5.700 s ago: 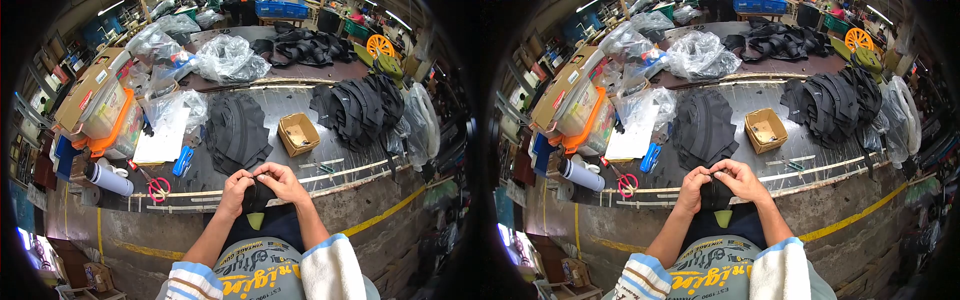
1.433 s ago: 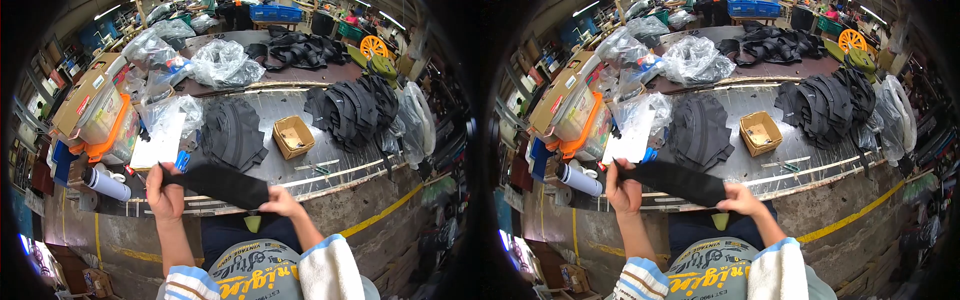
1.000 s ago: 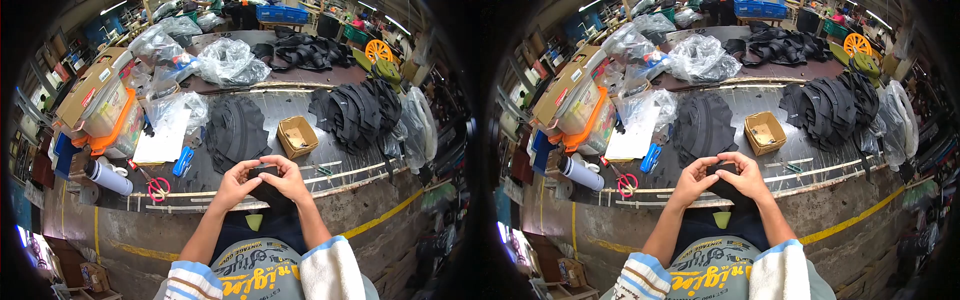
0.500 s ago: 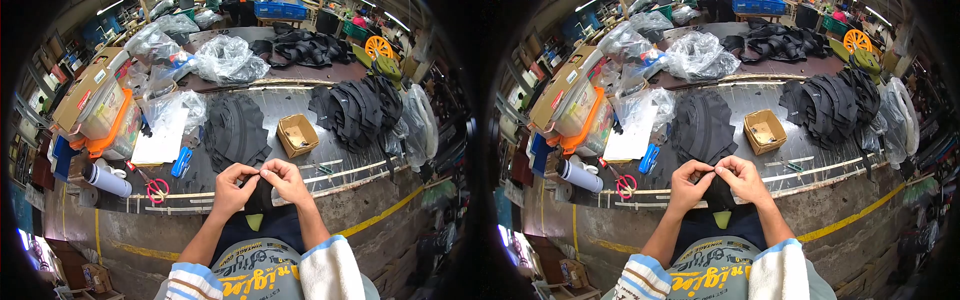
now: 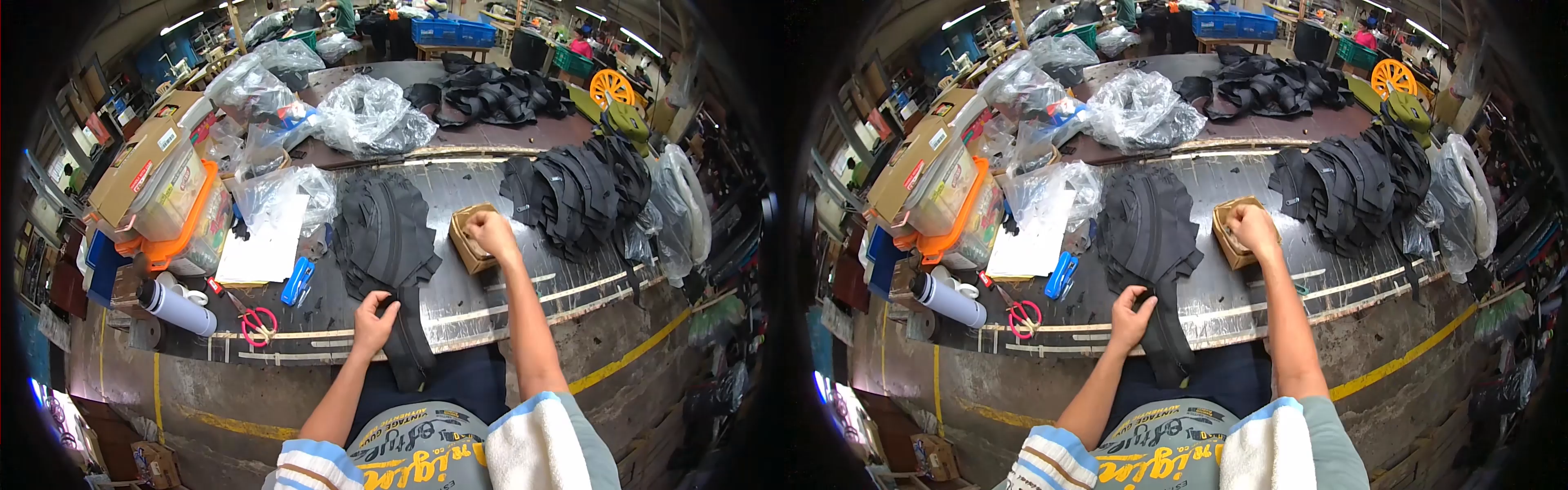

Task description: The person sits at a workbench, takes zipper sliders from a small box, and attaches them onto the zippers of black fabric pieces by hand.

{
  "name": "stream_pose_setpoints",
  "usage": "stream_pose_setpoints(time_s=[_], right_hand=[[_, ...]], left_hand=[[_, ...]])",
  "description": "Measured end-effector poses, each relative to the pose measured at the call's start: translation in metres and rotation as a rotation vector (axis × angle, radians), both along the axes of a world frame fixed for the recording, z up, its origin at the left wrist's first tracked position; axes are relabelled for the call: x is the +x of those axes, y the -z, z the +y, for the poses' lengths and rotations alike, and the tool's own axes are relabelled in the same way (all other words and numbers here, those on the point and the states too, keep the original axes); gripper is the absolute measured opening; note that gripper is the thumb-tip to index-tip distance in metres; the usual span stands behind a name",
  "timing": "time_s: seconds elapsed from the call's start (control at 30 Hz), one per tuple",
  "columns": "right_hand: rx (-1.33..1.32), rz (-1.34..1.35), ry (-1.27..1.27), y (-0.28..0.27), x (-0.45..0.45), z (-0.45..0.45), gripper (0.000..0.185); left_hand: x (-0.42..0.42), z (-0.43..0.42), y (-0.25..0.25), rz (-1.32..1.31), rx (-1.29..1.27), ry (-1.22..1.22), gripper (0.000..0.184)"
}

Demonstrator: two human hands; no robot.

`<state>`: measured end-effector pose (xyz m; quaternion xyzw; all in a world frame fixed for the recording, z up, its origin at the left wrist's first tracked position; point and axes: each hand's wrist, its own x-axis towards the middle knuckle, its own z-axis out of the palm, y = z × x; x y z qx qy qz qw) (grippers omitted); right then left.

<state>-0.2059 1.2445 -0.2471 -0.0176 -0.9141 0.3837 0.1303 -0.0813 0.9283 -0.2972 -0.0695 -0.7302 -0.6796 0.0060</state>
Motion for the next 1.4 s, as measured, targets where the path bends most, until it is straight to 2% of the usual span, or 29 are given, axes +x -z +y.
stream_pose_setpoints(time_s=[0.03,0.1,0.2,0.37,0.43,0.47,0.53,0.57,0.63,0.7,0.77,0.87,1.1,1.4], right_hand=[[0.189,-0.161,-0.018,0.004,-0.013,0.006,0.018],[0.295,-0.223,0.02,0.0,-0.022,-0.002,0.018],[0.415,-0.252,0.01,0.026,-0.04,0.005,0.02],[0.465,-0.177,0.074,0.017,-0.03,0.007,0.02],[0.352,-0.251,0.106,-0.015,-0.016,0.003,0.021],[0.353,-0.254,0.105,-0.011,-0.019,0.006,0.021],[0.01,0.053,0.009,0.003,-0.019,0.016,0.02],[0.011,0.038,0.017,0.002,-0.012,0.016,0.02],[-0.406,-0.034,-0.078,-0.019,0.008,0.001,0.019],[-0.827,-0.091,-0.176,-0.042,0.023,-0.017,0.018],[-0.931,-0.139,-0.257,-0.047,0.035,-0.026,0.016],[-1.02,-0.126,-0.33,-0.058,0.051,-0.048,0.015],[-0.971,-0.137,-0.356,-0.062,0.074,-0.084,0.015],[-0.987,-0.154,-0.471,-0.06,0.088,-0.106,0.019]], left_hand=[[-0.002,0.002,0.007,0.059,-0.046,-0.062,0.018],[-0.004,0.002,0.018,0.087,-0.091,-0.04,0.021],[-0.005,-0.001,0.021,0.091,-0.085,-0.046,0.019],[-0.004,-0.001,0.017,0.091,-0.058,-0.03,0.016],[-0.003,-0.001,0.015,0.078,-0.008,-0.031,0.018],[-0.004,-0.002,0.019,0.074,-0.007,-0.031,0.018],[-0.008,-0.003,0.035,0.038,0.008,-0.018,0.022],[-0.009,-0.005,0.039,0.007,0.0,-0.021,0.023],[-0.01,-0.005,0.037,-0.041,-0.009,-0.015,0.023],[-0.014,-0.004,0.028,-0.106,0.145,-0.016,0.02],[-0.011,-0.002,0.012,-0.17,0.197,0.006,0.018],[-0.006,0.005,-0.018,-0.136,0.219,0.005,0.016],[0.004,0.016,-0.071,-0.054,0.19,-0.001,0.012],[0.007,0.021,-0.088,0.022,0.145,-0.026,0.011]])
